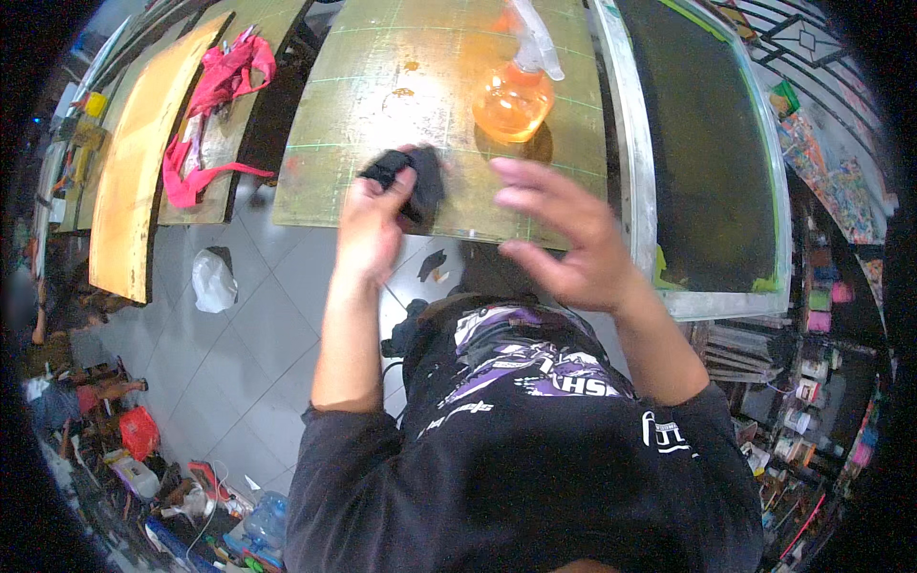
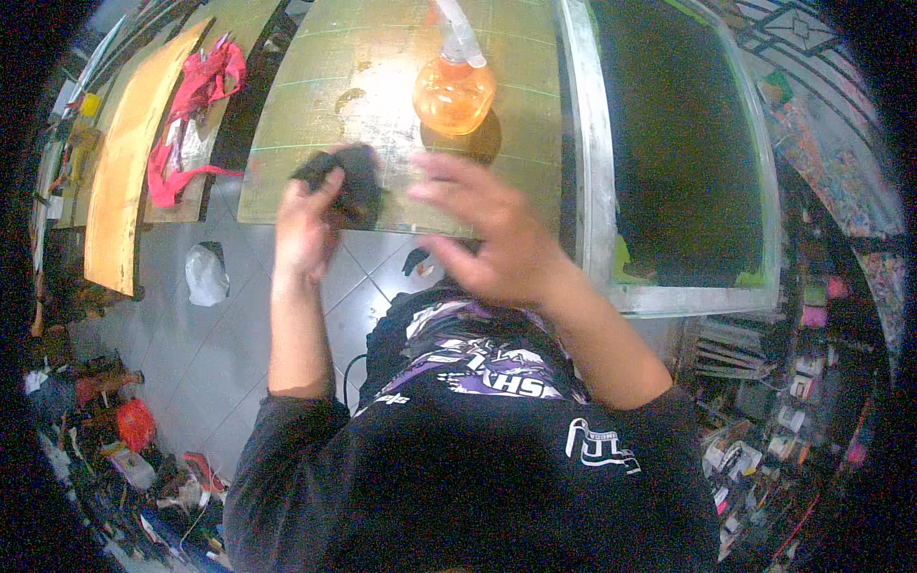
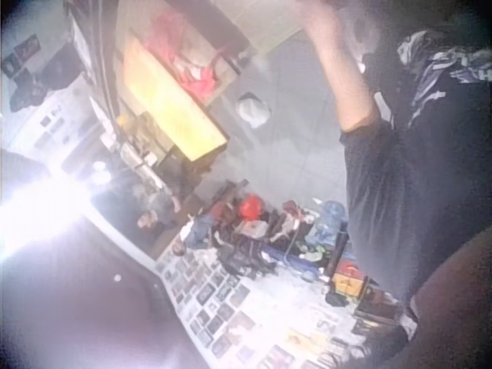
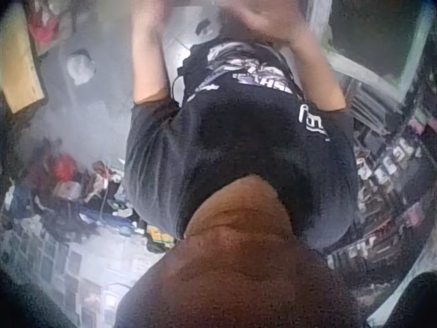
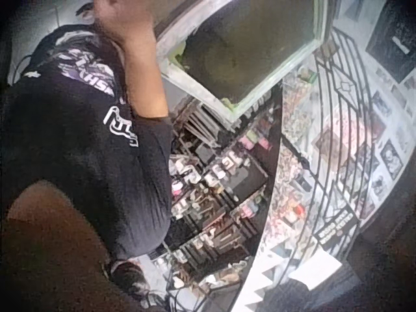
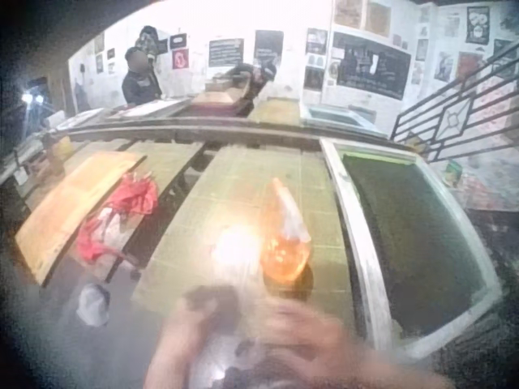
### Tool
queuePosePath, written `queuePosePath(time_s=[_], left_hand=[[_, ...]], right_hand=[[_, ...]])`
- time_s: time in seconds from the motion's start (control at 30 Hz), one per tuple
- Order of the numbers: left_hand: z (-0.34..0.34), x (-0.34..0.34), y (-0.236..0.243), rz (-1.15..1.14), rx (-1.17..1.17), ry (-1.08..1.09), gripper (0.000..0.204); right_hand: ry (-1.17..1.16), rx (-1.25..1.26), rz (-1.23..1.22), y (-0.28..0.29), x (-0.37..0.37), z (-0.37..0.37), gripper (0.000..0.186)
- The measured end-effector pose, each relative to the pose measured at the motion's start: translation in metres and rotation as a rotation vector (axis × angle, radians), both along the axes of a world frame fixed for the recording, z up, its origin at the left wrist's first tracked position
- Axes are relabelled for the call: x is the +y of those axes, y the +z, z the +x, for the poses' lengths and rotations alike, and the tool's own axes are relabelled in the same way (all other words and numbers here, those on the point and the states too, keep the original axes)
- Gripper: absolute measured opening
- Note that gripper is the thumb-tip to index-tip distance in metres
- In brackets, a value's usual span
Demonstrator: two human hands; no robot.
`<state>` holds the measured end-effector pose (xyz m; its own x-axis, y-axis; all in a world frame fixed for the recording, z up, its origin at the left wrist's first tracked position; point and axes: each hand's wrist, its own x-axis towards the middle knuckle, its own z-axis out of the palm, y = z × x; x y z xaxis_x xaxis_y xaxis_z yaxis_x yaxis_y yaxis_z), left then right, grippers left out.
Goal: The person scoops black ink from a container and spreads it across a screen-printing frame using a metal spatula. They repeatedly apply and smooth the ink, then wipe the surface with a cloth and spray it with a liquid from a bottle.
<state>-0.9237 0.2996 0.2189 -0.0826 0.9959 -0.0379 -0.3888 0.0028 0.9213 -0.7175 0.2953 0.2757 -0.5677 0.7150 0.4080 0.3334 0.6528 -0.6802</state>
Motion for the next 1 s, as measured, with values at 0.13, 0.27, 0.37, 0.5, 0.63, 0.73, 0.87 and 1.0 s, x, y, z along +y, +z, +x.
queuePosePath(time_s=[0.13, 0.27, 0.37, 0.5, 0.63, 0.73, 0.87, 1.0], left_hand=[[-0.076, 0.057, -0.001, 0.412, 1.231, 0.609, 0.035], [-0.062, 0.068, -0.032, 0.221, 1.451, 0.289, 0.038], [-0.031, 0.063, -0.045, 0.544, 1.510, -0.001, 0.041], [-0.034, 0.129, -0.042, 0.404, 1.552, -0.009, 0.034], [-0.064, 0.236, -0.042, 0.376, 1.545, 0.180, 0.027], [-0.051, 0.234, -0.032, 0.369, 1.696, 0.006, 0.020], [-0.032, 0.147, -0.011, 0.377, 1.668, -0.428, 0.033], [-0.062, 0.137, -0.022, 0.645, 1.521, -0.398, 0.044]], right_hand=[[-0.179, 0.002, -0.002, 0.011, 0.003, 0.031, 0.031], [-0.343, 0.116, -0.057, 0.012, -0.002, 0.041, 0.030], [-0.397, 0.168, -0.074, 0.005, -0.012, 0.047, 0.029], [-0.429, 0.199, -0.106, 0.004, -0.017, 0.052, 0.029], [-0.479, 0.208, -0.124, 0.006, -0.029, 0.055, 0.029], [-0.532, 0.248, -0.150, 0.002, -0.037, 0.058, 0.029], [-0.590, 0.246, -0.152, 0.001, -0.050, 0.065, 0.029], [-0.590, 0.263, -0.157, 0.001, -0.047, 0.069, 0.029]])
